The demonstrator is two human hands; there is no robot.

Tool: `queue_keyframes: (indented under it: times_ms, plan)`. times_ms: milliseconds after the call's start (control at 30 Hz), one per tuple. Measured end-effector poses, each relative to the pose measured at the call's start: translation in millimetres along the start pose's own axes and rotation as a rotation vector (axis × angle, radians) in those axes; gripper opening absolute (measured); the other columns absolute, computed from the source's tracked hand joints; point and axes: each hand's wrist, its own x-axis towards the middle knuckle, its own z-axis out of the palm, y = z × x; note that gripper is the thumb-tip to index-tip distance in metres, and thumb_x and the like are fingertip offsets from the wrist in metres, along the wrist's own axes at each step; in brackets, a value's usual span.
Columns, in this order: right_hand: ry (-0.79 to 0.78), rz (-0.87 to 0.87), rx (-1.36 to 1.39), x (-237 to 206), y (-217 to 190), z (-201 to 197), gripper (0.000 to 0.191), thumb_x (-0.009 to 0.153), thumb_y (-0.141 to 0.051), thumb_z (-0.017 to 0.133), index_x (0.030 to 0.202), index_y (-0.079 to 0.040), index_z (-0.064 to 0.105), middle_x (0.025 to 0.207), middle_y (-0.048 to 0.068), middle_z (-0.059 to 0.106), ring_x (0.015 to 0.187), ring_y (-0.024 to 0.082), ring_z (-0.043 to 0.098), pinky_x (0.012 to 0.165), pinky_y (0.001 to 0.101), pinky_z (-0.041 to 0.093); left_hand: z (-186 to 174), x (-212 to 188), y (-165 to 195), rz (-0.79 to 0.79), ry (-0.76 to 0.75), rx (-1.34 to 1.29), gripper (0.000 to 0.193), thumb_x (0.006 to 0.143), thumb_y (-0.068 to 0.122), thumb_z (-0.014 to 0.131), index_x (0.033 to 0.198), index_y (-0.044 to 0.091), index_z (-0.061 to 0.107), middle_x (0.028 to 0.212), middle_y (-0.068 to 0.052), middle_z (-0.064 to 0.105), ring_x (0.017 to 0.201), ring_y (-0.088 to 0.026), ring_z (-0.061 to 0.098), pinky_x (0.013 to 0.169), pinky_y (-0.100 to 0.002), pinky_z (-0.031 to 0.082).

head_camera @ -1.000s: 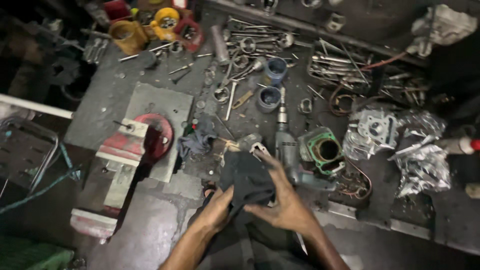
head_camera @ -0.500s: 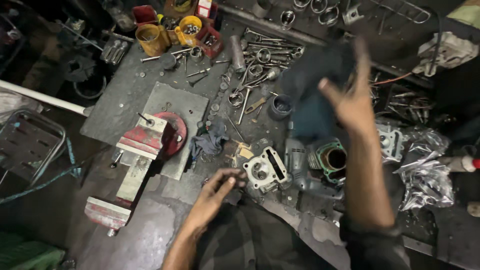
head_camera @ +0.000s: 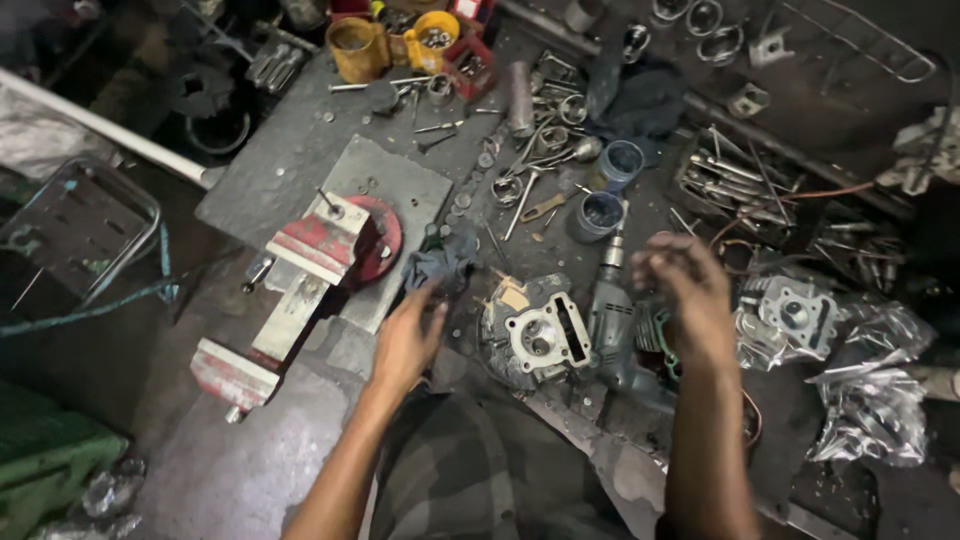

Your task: The person works at a cluttered repair workbench on a small engine cylinder head. They hold and turn a metal rod-like tool, scrape and file the cylinder head's mating surface, wipe parts and hands with a rag, and reposition the head and a gasket on the bench while handling surrounding engine parts.

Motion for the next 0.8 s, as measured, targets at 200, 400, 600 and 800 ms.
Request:
queue_keyframes:
  times_ms: [200, 400, 600, 800]
  plan:
    - [-0.075, 0.177, -0.072, -20, 24, -1, 0.018, 0.099, -0.011, 0.061, 0.114, -0.002, 0.068, 0.100, 0.010, 0.074, 0.089, 0.019, 0.069, 0.083, 0.0325, 0.057, 16, 33, -14, -0.026, 0.024, 0.231, 0.050, 0.090, 0.020, 0.073, 0.137, 0.006, 0.063, 0.119, -0.026, 0.063, 0.090, -0.047, 0.066, 0.076, -0.052, 0.054]
    - [-0.072, 0.148, -0.128, -44, 41, -20, 0.021, 0.094, -0.004, 0.069, 0.115, -0.002, 0.068, 0.101, 0.009, 0.072, 0.091, 0.017, 0.067, 0.083, 0.0319, 0.055, 2, 34, 18, 0.053, 0.234, 0.030, 0.024, 0.093, 0.023, 0.074, 0.104, 0.003, 0.068, 0.101, -0.015, 0.064, 0.093, -0.036, 0.067, 0.084, -0.044, 0.053]
    - [-0.108, -0.033, 0.021, -80, 41, -8, 0.028, 0.091, 0.000, 0.077, 0.117, -0.003, 0.066, 0.110, 0.010, 0.073, 0.102, 0.020, 0.070, 0.090, 0.0360, 0.059, -43, -6, 72, 0.051, 0.237, -0.373, 0.014, 0.113, 0.014, 0.048, 0.114, 0.002, 0.054, 0.109, -0.009, 0.056, 0.101, -0.022, 0.052, 0.095, -0.033, 0.045]
    - [-0.449, -0.349, -0.074, -106, 13, 39, 0.056, 0.081, -0.006, 0.079, 0.132, 0.000, 0.057, 0.130, 0.016, 0.063, 0.123, 0.029, 0.060, 0.111, 0.0449, 0.048, -66, -17, 110, 0.262, -0.545, -0.448, 0.024, 0.090, 0.014, 0.075, 0.109, 0.004, 0.063, 0.094, -0.009, 0.075, 0.084, -0.018, 0.074, 0.073, -0.032, 0.055]
